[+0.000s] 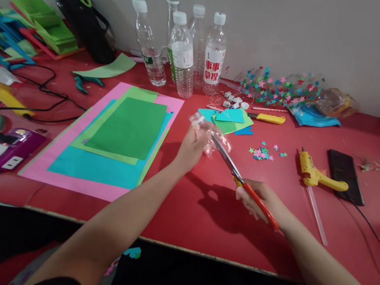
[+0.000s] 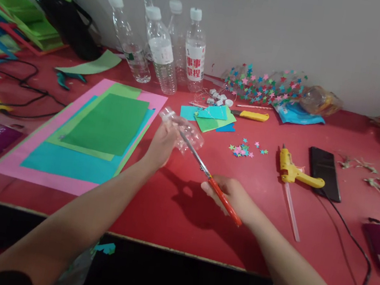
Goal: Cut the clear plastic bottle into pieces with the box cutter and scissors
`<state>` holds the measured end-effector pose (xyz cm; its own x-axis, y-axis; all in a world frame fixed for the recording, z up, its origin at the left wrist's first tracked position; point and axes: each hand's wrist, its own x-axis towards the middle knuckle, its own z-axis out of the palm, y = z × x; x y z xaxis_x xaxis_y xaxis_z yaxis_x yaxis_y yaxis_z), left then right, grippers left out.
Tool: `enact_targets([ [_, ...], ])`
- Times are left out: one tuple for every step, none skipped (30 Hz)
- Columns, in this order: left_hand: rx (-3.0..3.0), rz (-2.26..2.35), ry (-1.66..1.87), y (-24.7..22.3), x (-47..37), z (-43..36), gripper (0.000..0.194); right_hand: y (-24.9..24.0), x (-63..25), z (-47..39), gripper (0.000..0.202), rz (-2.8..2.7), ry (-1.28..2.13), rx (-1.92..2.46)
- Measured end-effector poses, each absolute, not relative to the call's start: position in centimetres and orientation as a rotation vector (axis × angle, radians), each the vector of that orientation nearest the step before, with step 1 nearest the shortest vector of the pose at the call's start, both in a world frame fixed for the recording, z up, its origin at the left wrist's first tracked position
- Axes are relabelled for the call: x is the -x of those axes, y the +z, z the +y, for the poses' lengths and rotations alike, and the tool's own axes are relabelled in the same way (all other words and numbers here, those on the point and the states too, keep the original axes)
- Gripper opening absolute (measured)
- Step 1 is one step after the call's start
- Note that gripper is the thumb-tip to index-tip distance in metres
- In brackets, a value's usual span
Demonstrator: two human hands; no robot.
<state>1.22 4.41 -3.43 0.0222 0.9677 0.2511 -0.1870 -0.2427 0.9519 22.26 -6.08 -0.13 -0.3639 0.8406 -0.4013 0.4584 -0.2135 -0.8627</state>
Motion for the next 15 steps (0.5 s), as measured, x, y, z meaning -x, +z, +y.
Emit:
enact_targets([
  [-1.167, 0.916, 1.449, -3.4, -1.2, 4.6, 0.014, -0.1, -22.3, -6.0, 0.05, -1.721, 1.551, 1.538],
  [-1.073, 0.92, 1.452, -3.4, -1.2, 4.6, 0.016, -0.1, -22.3, -5.9, 0.051, -1.715, 1.484, 1.551],
  [-0.998, 0.911, 1.433, -3.3, -1.2, 4.6, 0.021, 0.0, -22.3, -5.8, 0.052, -1.695, 1.409, 1.566],
  [-0.945, 0.89, 1.395, -3.3, -1.3, 4.5, 0.026, 0.0, -22.4, -5.7, 0.052, -1.66, 1.336, 1.583],
  [-0.912, 0.857, 1.344, -3.3, -1.3, 4.3, 0.031, 0.0, -22.4, -5.6, 0.051, -1.618, 1.274, 1.597],
  [-0.893, 0.818, 1.288, -3.2, -1.4, 4.0, 0.037, -0.1, -22.5, -5.5, 0.05, -1.579, 1.232, 1.607],
  [-0.888, 0.777, 1.23, -3.2, -1.6, 3.7, 0.042, -0.1, -22.6, -5.4, 0.049, -1.547, 1.202, 1.613],
  [-0.888, 0.74, 1.182, -3.1, -1.7, 3.4, 0.045, -0.1, -22.7, -5.3, 0.048, -1.524, 1.184, 1.619],
  [-0.888, 0.712, 1.144, -3.1, -1.8, 3.1, 0.047, -0.2, -22.7, -5.3, 0.047, -1.511, 1.167, 1.626],
  [-0.888, 0.691, 1.116, -3.0, -1.9, 2.8, 0.047, -0.2, -22.8, -5.2, 0.047, -1.51, 1.148, 1.635],
  [-0.889, 0.674, 1.094, -2.9, -2.0, 2.6, 0.045, -0.2, -22.8, -5.2, 0.047, -1.519, 1.127, 1.645],
  [-0.89, 0.665, 1.081, -2.9, -2.1, 2.5, 0.043, -0.2, -22.7, -5.2, 0.048, -1.534, 1.106, 1.655],
  [-0.892, 0.663, 1.073, -2.8, -2.1, 2.5, 0.042, -0.2, -22.7, -5.2, 0.049, -1.556, 1.09, 1.664],
  [-0.892, 0.671, 1.071, -2.7, -2.2, 2.4, 0.04, -0.1, -22.6, -5.2, 0.05, -1.581, 1.08, 1.671],
  [-0.892, 0.687, 1.073, -2.6, -2.2, 2.4, 0.039, -0.1, -22.5, -5.2, 0.05, -1.606, 1.074, 1.679],
])
